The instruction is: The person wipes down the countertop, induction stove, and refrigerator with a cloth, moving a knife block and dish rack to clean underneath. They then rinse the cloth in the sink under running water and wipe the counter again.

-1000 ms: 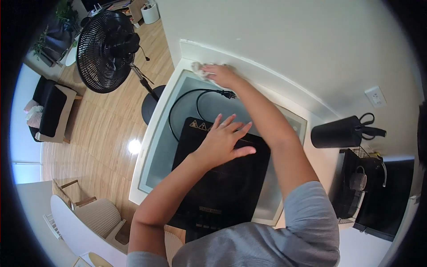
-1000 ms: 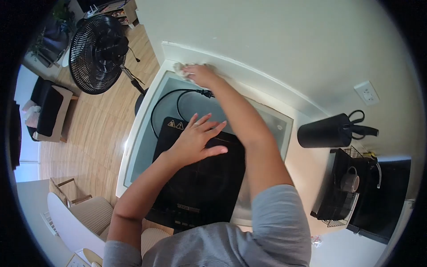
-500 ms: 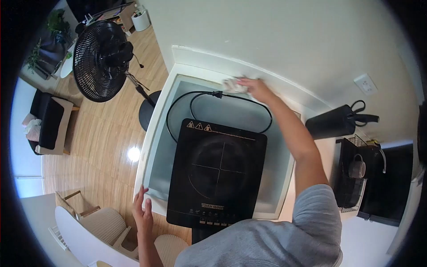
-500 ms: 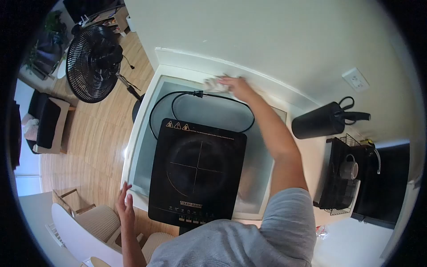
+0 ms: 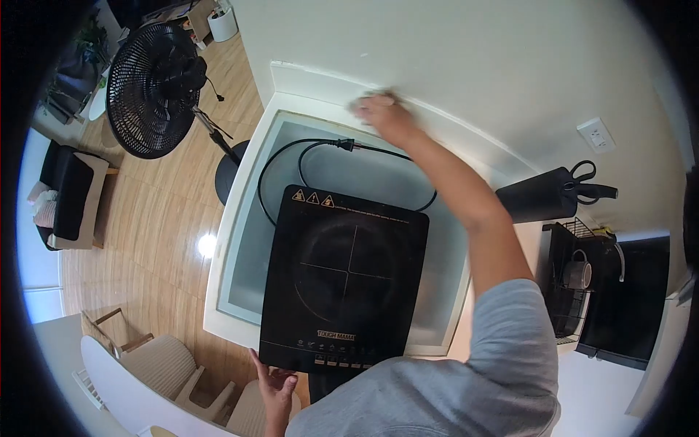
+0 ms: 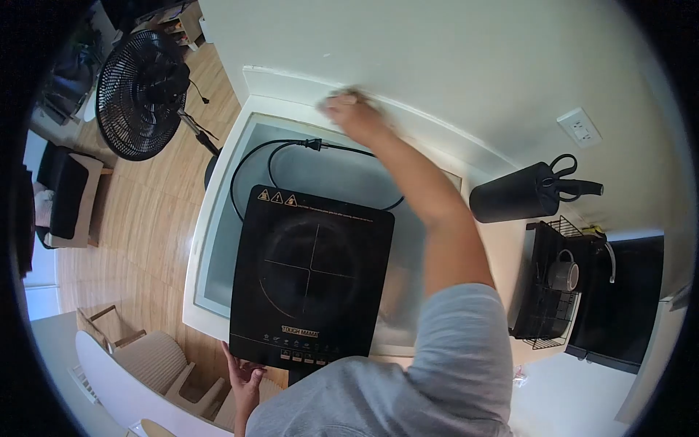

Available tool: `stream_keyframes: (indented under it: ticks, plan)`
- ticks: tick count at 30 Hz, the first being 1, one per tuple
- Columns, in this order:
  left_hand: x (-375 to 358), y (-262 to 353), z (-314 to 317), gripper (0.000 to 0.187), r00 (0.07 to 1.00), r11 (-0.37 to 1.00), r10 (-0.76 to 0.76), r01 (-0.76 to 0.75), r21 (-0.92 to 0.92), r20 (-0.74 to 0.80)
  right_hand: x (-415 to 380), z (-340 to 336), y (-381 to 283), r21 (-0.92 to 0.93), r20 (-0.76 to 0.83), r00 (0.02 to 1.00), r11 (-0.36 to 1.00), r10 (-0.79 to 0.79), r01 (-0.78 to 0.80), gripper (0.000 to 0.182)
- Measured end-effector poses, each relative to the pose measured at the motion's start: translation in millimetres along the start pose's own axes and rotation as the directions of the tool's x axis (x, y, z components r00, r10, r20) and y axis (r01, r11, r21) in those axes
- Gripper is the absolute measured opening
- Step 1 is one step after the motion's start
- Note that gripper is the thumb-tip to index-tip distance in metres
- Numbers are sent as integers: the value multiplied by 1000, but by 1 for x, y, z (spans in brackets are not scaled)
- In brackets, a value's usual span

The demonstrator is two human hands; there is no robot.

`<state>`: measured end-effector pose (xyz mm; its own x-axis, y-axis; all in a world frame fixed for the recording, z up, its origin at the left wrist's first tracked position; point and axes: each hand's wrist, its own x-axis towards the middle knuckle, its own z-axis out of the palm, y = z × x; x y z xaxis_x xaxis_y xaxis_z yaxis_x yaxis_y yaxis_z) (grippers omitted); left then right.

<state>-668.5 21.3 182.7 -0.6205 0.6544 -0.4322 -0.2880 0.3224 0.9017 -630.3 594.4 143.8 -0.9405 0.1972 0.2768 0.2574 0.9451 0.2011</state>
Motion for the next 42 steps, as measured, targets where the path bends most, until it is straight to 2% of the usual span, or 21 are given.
stream_keyframes:
  ticks: [1,2,4,5,7,11,13,17,18,20,22,24,26,28,30,32,34,37,39,40,42]
  plan:
    - [-2,2,9,95,1000,1000,-5,5,-26,5,19,25,-8,136,-16,1000,991,17,-15,32]
    - [-4,2,16,95,1000,1000,-13,13,-17,7,19,24,-11,145,-12,1000,989,25,-23,32]
    - [-5,-2,26,91,973,953,-199,165,-254,-115,17,17,-15,160,-9,999,986,41,-39,33]
    - [-6,-2,26,91,970,952,-211,176,-250,-120,-1,30,-6,204,-99,995,979,12,8,38]
    - [-6,-1,26,87,963,895,-268,239,-377,-26,-50,28,7,483,58,969,843,240,-238,45]
    - [-5,-5,19,82,957,853,-280,284,-437,74,-178,-15,16,447,-21,845,761,535,-470,42]
    - [0,2,20,79,953,807,-261,302,-507,152,-243,-30,-16,317,3,760,720,650,-617,40]
    - [16,1,35,62,949,781,-256,315,-539,183,-300,-92,-178,550,88,754,599,651,-582,48]
    - [21,5,41,60,946,786,-256,323,-527,197,-309,-107,-211,508,148,779,630,609,-588,45]
    - [30,14,54,58,948,787,-235,314,-531,213,-317,-116,-227,581,195,774,565,602,-586,42]
    - [37,13,63,55,948,781,-213,310,-542,236,-310,-115,-189,284,424,808,788,408,-547,50]
    - [44,-3,70,47,938,784,-225,334,-522,262,-277,-106,-159,79,366,695,723,619,-686,61]
    - [47,2,83,41,940,786,-240,334,-520,242,-272,-81,-150,124,256,719,716,646,-687,63]
    - [59,9,86,38,937,738,-166,325,-591,307,-281,-85,-174,149,135,697,681,704,-717,64]
    - [73,14,88,42,925,750,-146,335,-571,351,-296,-108,-235,207,271,590,553,760,-807,59]
    - [87,12,83,45,927,700,-137,341,-628,350,-293,-135,-308,42,403,507,538,762,-842,60]
    - [88,18,72,62,914,722,-229,391,-571,336,-284,-142,-378,140,402,559,555,725,-820,61]
    - [87,33,29,69,924,803,-225,356,-478,310,-201,-148,-433,428,421,748,614,513,-663,58]
    - [94,37,-20,67,954,936,26,82,-343,299,-131,-128,-455,505,367,840,673,400,-541,61]
    - [97,44,-43,61,959,946,52,43,-323,278,-95,-112,-455,537,313,873,688,375,-488,66]
    - [96,60,-85,57,974,969,100,-49,-241,205,-25,-76,-445,501,172,846,694,505,-517,63]
